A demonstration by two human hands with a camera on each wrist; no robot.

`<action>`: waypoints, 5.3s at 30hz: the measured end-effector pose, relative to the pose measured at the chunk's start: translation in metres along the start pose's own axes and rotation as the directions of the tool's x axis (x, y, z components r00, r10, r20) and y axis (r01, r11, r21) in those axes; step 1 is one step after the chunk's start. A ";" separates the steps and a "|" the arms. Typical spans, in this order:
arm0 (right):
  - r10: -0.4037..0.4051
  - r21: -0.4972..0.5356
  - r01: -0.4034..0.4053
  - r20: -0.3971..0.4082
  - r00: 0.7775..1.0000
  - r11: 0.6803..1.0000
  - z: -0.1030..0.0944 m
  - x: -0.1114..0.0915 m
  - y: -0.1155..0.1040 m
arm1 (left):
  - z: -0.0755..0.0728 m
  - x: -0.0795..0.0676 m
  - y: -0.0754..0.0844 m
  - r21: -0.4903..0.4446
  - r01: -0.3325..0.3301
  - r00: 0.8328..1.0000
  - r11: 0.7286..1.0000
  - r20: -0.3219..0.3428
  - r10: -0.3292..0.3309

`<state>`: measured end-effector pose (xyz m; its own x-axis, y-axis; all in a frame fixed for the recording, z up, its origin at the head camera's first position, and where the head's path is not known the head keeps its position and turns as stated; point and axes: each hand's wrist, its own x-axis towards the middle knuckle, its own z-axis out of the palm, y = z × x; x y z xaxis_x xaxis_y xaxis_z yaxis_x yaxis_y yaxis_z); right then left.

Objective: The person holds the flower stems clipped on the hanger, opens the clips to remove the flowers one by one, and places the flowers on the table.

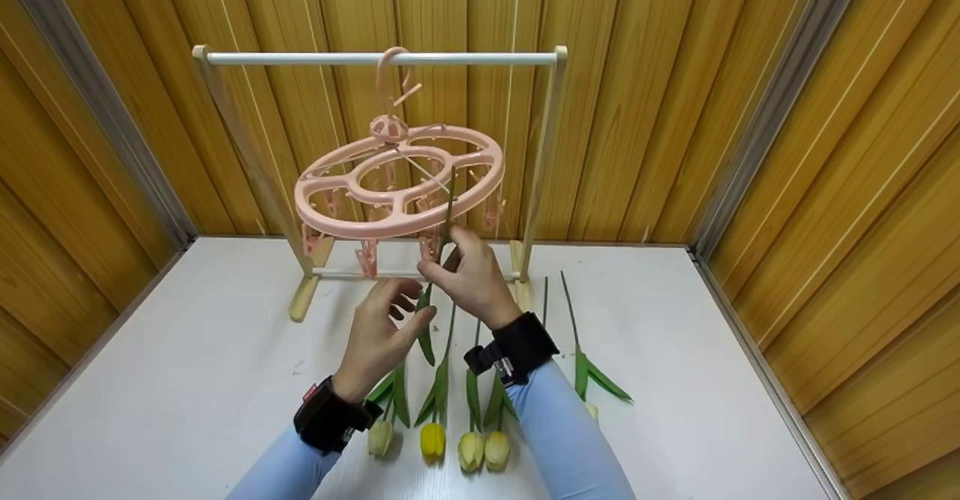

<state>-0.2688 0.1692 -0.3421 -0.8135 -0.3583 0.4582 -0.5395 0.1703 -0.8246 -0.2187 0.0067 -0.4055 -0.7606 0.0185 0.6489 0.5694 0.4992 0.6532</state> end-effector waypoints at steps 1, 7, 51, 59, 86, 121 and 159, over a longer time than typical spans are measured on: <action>0.007 0.008 -0.007 0.002 1.000 1.000 0.001 0.000 -0.001 | 0.001 0.000 0.000 0.005 -0.002 1.000 1.000 -0.005 0.002; 0.035 0.072 -0.036 0.018 0.999 0.997 0.003 0.000 -0.005 | 0.001 0.002 0.001 0.017 0.005 0.999 1.000 -0.033 -0.004; -0.004 0.034 -0.001 0.134 0.991 0.999 -0.017 0.001 0.006 | -0.016 -0.005 -0.016 -0.178 0.047 0.995 0.983 -0.079 -0.061; -0.042 0.013 0.040 0.125 0.991 0.999 -0.016 0.001 0.007 | -0.018 -0.007 -0.017 -0.195 0.053 0.995 0.979 -0.073 -0.069; -0.064 -0.057 0.071 0.116 0.991 0.996 -0.016 0.002 0.005 | -0.022 -0.006 -0.024 -0.147 -0.009 0.997 0.989 -0.081 -0.003; -0.052 -0.103 0.061 0.085 0.995 0.993 -0.018 0.001 0.005 | -0.025 -0.010 -0.027 -0.127 -0.006 0.995 0.992 -0.095 -0.006; -0.068 -0.110 0.074 0.058 0.996 0.991 -0.019 0.004 0.008 | -0.036 -0.019 -0.037 -0.079 0.001 0.995 0.997 -0.102 -0.009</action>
<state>-0.2805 0.1862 -0.3404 -0.7609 -0.4220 0.4928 -0.6188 0.2435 -0.7469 -0.2142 -0.0430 -0.4284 -0.7299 -0.0748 0.6794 0.5916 0.4288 0.6827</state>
